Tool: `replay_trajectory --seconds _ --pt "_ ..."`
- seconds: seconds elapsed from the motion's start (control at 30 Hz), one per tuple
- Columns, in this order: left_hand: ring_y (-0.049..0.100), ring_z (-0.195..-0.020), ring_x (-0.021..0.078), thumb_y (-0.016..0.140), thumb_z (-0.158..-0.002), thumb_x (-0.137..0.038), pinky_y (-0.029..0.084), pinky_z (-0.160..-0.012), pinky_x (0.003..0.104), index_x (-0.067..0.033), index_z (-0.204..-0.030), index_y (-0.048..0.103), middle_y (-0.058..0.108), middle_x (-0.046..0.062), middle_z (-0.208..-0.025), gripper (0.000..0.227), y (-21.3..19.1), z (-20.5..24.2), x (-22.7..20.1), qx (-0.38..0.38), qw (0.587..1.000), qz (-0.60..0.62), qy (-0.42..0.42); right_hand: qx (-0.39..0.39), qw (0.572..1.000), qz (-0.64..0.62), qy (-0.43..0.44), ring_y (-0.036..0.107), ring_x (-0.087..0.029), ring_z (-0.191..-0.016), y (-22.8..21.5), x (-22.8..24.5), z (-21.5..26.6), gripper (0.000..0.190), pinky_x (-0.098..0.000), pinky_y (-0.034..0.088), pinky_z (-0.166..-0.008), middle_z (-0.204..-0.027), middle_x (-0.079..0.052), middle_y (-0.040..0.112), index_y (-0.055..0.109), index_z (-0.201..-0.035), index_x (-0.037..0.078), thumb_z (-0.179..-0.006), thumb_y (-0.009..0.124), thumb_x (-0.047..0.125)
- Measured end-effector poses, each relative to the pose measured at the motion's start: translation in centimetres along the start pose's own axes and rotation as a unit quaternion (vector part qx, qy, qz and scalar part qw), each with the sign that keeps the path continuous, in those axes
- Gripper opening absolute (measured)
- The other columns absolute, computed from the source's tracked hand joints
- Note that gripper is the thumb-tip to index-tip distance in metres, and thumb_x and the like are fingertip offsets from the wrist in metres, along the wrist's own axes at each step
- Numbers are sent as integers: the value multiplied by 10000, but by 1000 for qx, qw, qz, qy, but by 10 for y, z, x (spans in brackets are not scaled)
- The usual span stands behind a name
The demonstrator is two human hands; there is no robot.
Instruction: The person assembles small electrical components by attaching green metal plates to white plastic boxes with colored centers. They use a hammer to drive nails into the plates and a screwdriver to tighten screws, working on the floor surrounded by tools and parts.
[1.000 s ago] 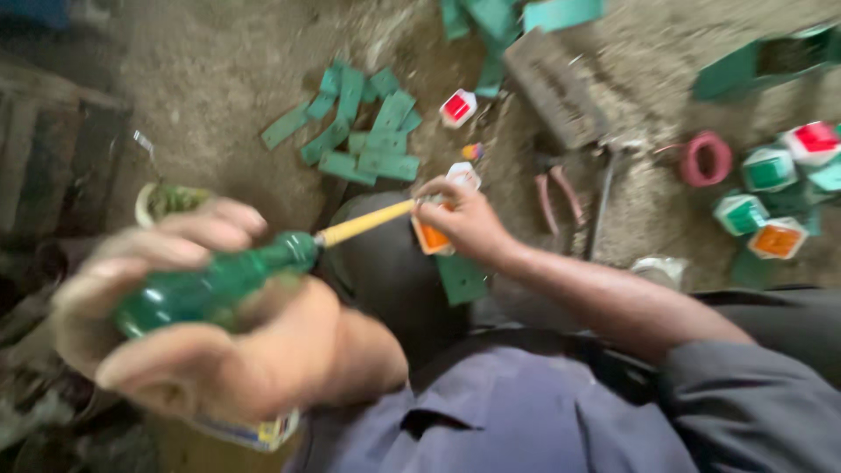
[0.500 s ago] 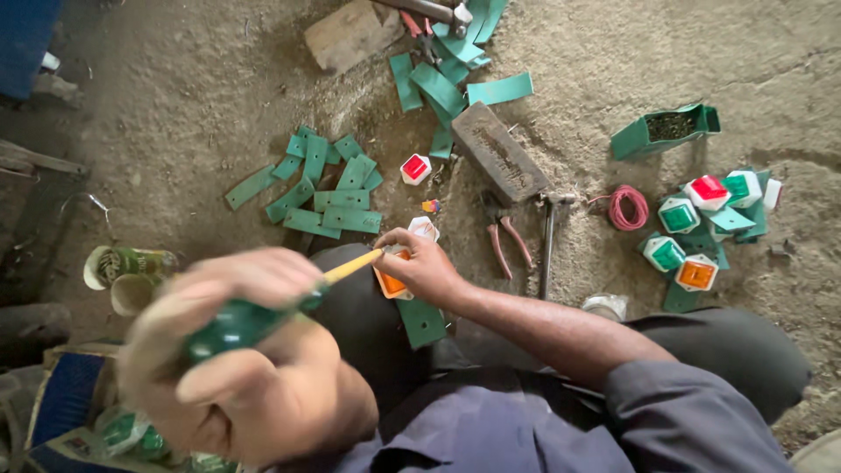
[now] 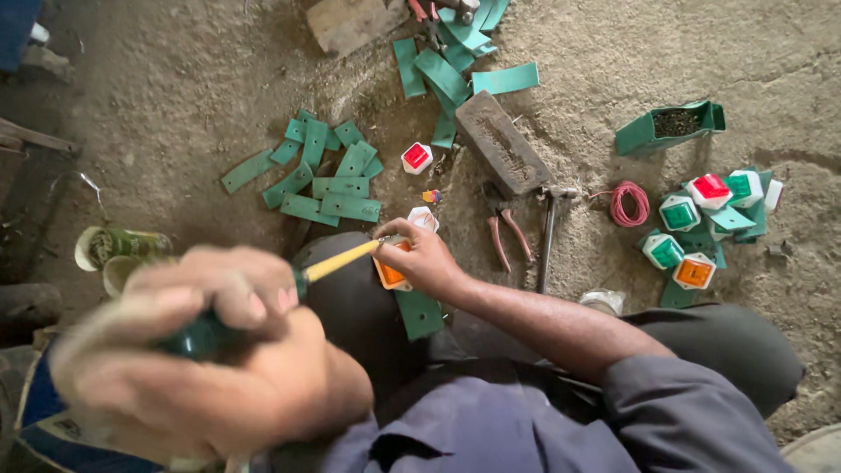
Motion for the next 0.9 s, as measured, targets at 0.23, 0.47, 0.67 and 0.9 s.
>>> replay_trajectory --seconds 0.23,0.47,0.67,0.9 --pt "530 -446 135 498 -1058 -533 447 -395 338 16 -845 439 467 10 -573 592 9 -20 30 331 928 172 18 1 999 -34 3 687 -110 -878 -3 7 -1 336 -299 562 -780 -923 -72 737 700 -1112 80 -893 722 334" --pt "395 -409 200 483 -1088 -560 376 -394 362 -24 -855 481 471 97 -600 585 16 -22 -7 124 991 56 -8 -5 1000 9 -4 687 -134 -876 -3 7 1 349 -315 562 -800 -912 -80 741 714 -1103 86 -877 722 353" --pt "588 -473 215 514 -1093 -525 489 -446 366 -18 -812 548 593 128 -664 581 33 -34 -7 255 965 53 40 -27 997 29 -65 718 -167 -960 -15 27 -6 318 -338 575 -859 -1030 -102 760 734 -1091 86 -877 761 321" --pt "678 -655 192 551 -1168 -298 549 -550 275 82 -1119 647 706 166 -953 395 -83 32 57 173 932 -257 -188 -198 944 164 -206 729 -227 -990 -125 74 -38 1008 -376 574 -888 -1178 -130 710 327 -1459 50 -711 973 249"
Point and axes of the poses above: each hand's wrist, its own z-axis away from the middle knuckle, its own y-axis out of the palm, x = y × z, the point moved 10 cm from there along -z, towards the middle knuckle
